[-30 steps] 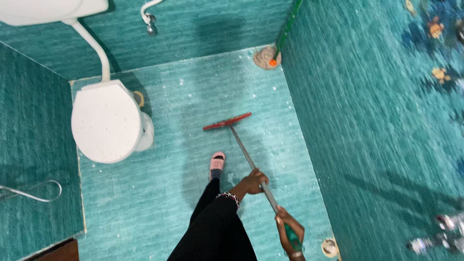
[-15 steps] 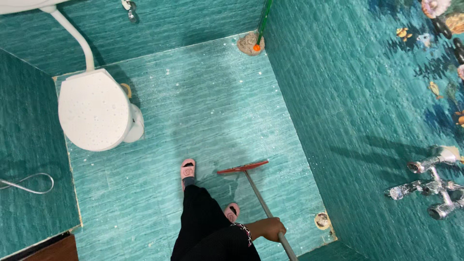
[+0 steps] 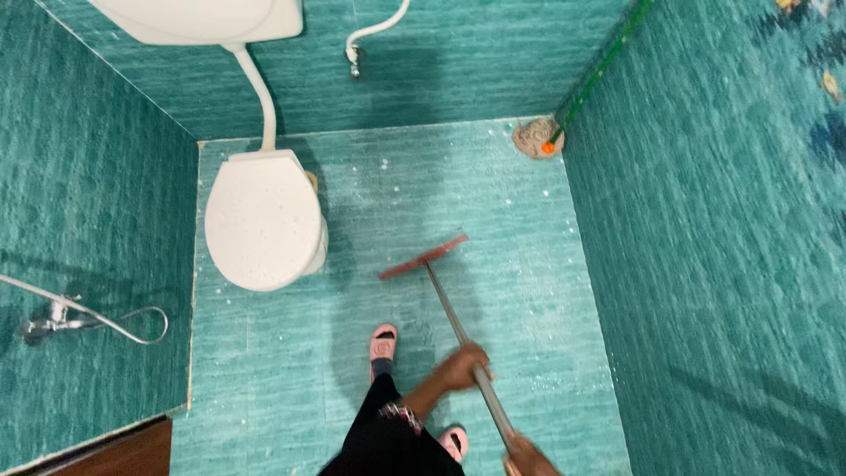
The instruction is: The person uses a squeegee to push water across a tiled bathroom floor toward a drain.
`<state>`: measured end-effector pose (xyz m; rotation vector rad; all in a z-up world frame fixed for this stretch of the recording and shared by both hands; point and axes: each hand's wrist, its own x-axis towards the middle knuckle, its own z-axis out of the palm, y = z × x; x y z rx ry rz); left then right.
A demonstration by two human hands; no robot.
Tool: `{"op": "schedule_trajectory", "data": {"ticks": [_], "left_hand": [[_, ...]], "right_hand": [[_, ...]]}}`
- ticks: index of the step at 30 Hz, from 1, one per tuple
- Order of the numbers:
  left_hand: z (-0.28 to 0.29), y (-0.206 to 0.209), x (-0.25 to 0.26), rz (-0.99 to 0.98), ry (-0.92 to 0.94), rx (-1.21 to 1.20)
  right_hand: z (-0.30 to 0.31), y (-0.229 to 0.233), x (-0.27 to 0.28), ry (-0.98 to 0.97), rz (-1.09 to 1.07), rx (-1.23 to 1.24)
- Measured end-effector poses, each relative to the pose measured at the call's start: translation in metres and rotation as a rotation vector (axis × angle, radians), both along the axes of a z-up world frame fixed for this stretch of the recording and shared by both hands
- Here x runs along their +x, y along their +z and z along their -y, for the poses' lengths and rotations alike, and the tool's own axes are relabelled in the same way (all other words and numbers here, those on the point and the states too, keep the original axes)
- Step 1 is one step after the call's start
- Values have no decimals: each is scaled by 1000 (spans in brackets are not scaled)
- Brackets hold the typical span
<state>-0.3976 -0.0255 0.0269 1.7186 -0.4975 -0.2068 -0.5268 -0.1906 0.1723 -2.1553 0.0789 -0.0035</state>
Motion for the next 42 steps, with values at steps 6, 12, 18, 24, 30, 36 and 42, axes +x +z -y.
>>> {"op": "schedule_trajectory", "data": {"ticks": [6,12,18,24,30,36,42], "left_hand": [[-146,14,183,315,521,208],[-220,16,249,205,648,210],[-236,-8,248,-19,495,389],[-207,-12,199,-29,393,527],[-150,-20,118,-200,148,783],[-85,-27,9,-278,102,798],[2,-25,-111,-277,120,573]], "right_hand": [[-169,5,235,180,483,147],[-269,-23,353,297,407,396],[-275,-64,349,240,351,381],[-231,-63,274,204,328,379],[-155,-33,162,221,222,349],[-74,-2,51,277,199,384],[24,21,-69,292,123,351]]}}
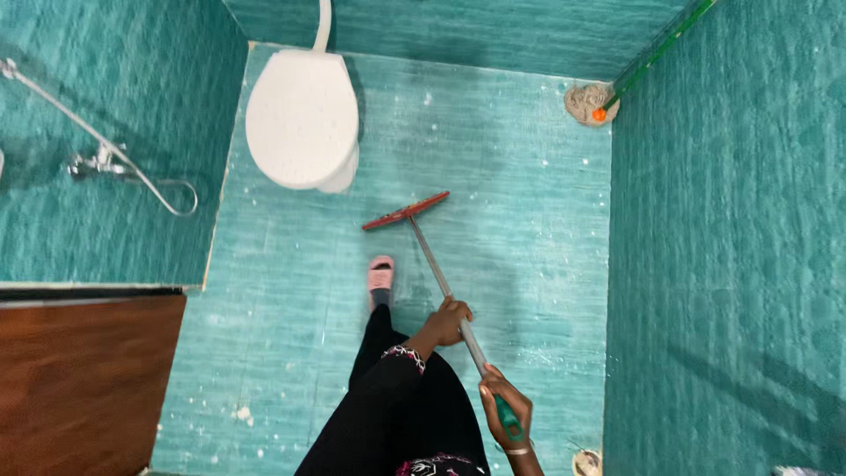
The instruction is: The person uses a squeegee to push water across a tiled bathroom floor toward a drain.
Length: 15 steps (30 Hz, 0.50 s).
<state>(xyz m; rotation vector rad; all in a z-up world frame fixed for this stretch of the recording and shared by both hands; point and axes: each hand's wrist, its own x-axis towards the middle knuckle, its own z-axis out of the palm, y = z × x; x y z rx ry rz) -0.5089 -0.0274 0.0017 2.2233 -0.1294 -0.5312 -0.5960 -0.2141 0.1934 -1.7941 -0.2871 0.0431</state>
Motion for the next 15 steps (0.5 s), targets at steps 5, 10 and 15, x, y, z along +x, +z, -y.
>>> {"op": "schedule_trajectory", "data": {"ticks": [5,10,15], "left_hand": [[94,23,-67,82,-209,-186],[169,43,-110,-32,-464,-169],[185,53,-143,-57,-390,-192]], "right_hand": [[117,0,-70,53,62,-16],[201,-24,-120,-62,125,12],[264,-93,-152,187,77,4]]}}
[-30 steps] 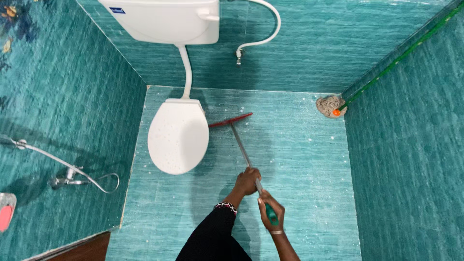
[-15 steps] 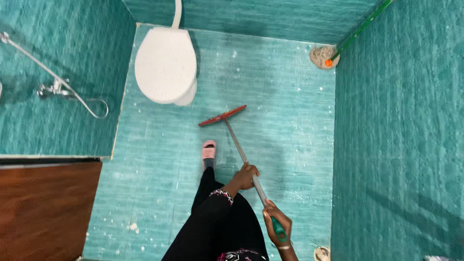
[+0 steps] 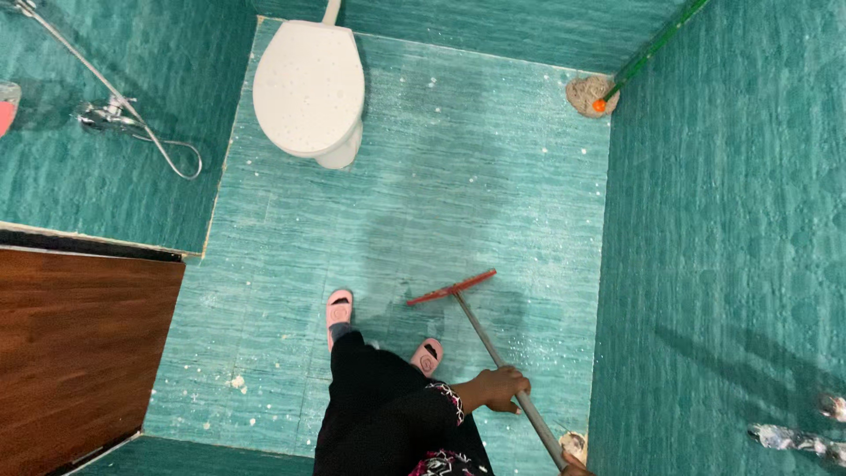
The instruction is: The person uses a squeegee to push water across a tiled bathroom floor toward a drain.
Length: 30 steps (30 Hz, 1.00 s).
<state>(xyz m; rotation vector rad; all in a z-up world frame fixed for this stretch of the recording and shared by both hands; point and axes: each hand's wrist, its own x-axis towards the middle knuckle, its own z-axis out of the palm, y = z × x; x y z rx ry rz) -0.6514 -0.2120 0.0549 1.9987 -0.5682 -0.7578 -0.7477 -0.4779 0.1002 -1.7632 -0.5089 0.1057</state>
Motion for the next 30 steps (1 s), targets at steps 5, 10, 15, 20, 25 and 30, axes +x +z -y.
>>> {"op": "schedule_trajectory", "data": {"ticks": [5,10,15,20,25,30], "left_hand": [[-33,1,-9,190,221,-31],[-109,9,-5,257,424,-45],[-246,9,4,443,894,-163],[-411,-11,25,528,1295,30],[-529,-30,45,455,1526,238],[-584,-39,58,263,1483,373]], "right_hand": [[8,-23,23,298,23,-94],[-53,2,75,354,3,0],[-253,121,96,11,-109,32],[-463,144,159,285,40,-25],[-612,108,207,513,-35,143],[-686,64,233,554,-137,74]]}}
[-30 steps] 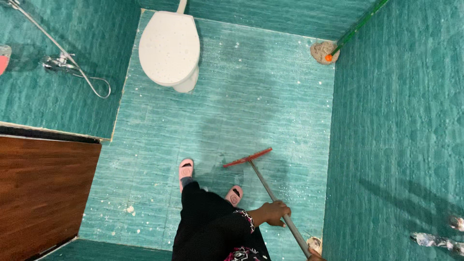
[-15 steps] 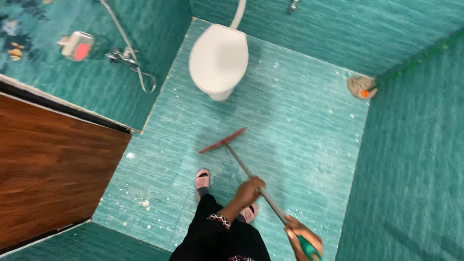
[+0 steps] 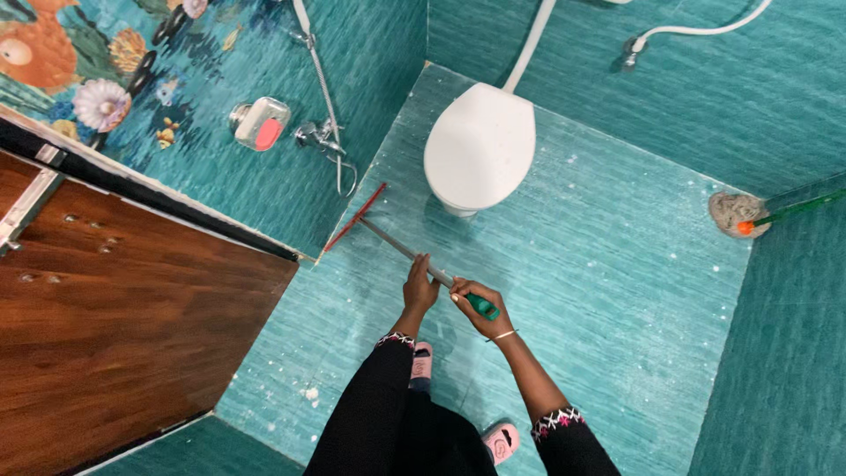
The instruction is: The person uses a squeegee to push water across a tiled bathroom floor toward a drain.
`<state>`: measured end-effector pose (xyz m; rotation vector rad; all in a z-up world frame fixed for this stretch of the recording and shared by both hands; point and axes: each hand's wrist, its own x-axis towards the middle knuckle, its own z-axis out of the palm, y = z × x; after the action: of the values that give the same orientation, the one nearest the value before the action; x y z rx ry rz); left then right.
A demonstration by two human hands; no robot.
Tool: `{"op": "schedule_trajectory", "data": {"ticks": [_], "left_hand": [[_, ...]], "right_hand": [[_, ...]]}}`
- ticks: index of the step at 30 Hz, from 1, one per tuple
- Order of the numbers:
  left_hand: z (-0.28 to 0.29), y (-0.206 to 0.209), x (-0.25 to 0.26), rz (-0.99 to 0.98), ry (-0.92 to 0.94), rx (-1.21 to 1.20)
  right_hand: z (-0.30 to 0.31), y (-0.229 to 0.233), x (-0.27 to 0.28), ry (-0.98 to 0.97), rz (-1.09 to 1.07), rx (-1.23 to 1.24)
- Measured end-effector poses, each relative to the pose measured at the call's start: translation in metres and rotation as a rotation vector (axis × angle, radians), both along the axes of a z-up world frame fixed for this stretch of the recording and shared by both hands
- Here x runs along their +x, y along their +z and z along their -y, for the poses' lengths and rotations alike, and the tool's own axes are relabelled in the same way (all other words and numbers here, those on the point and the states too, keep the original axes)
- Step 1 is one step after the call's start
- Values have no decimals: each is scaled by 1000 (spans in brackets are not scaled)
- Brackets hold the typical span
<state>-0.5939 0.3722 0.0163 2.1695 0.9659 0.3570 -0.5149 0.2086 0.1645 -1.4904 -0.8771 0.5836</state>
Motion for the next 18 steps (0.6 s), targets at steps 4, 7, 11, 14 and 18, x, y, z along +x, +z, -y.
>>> {"op": "schedule_trajectory", "data": {"ticks": [4,7,11,14,18], "left_hand": [[-5,-1,1,-42,-45,-33],[24,-6,-8,-41,-111,-85],[84,-12,0,-141,-249,-148],[150,-19,1,-283,-373,-250],[248,-26,4,-387,-563,-313]], "right_hand": [[6,1,-9,14,16,-23],[38,12,-23,-4,19,-5],[117,19,-36,-107,-6,-67],[197,17,-47,-173,-35,-83],[304,18,-74,-331,-148,-173]]}}
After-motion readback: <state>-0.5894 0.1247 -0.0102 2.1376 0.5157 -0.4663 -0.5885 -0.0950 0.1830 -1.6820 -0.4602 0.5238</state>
